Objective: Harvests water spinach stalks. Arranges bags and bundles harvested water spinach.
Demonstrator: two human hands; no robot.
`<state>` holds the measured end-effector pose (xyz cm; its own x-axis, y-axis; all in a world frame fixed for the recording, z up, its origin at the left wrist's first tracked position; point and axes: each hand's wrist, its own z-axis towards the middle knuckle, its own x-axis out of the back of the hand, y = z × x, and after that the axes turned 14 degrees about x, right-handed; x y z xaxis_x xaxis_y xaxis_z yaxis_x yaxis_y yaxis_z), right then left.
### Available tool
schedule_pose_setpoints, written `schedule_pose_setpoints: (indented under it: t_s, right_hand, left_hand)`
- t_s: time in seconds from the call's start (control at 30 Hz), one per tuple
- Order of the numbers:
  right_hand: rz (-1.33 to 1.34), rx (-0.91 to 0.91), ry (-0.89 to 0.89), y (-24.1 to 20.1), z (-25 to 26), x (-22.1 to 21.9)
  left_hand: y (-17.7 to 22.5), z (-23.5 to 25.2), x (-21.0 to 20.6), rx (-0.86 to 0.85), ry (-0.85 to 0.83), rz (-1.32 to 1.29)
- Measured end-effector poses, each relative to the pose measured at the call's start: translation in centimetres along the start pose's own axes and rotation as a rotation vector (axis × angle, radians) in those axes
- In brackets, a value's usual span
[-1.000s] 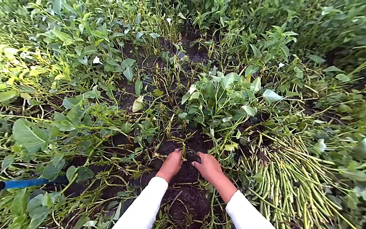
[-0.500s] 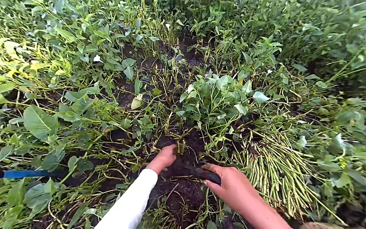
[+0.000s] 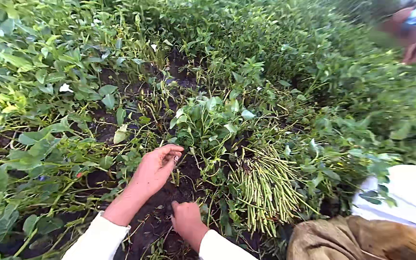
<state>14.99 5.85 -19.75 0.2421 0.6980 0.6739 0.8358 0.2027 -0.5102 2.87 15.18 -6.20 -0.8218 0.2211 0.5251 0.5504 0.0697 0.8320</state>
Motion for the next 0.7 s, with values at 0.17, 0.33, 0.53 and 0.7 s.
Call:
schedule_pose_setpoints:
  t_s: [0.17, 0.33, 0.53, 0.7]
  right_hand:
    - [0.099, 0.191, -0.124, 1.8, -1.2, 2.9]
    - [-0.108, 0.326, -0.130, 8.1, -10.4, 15.6]
    - [-0.032, -0.321, 0.112, 21.5, -17.5, 17.1]
    - [0.137, -0.458, 0.103, 23.2, -16.9, 11.6]
  left_hand:
    - [14.6, 0.9, -2.9, -0.381, -0.216, 0.375]
    - [17.6, 3.4, -9.4, -0.280, -0.292, 0.434]
    - [10.5, 2.9, -21.3, 0.221, -0.459, 0.099]
    - [5.7, 0.3, -29.7, 0.417, -0.420, 0.012]
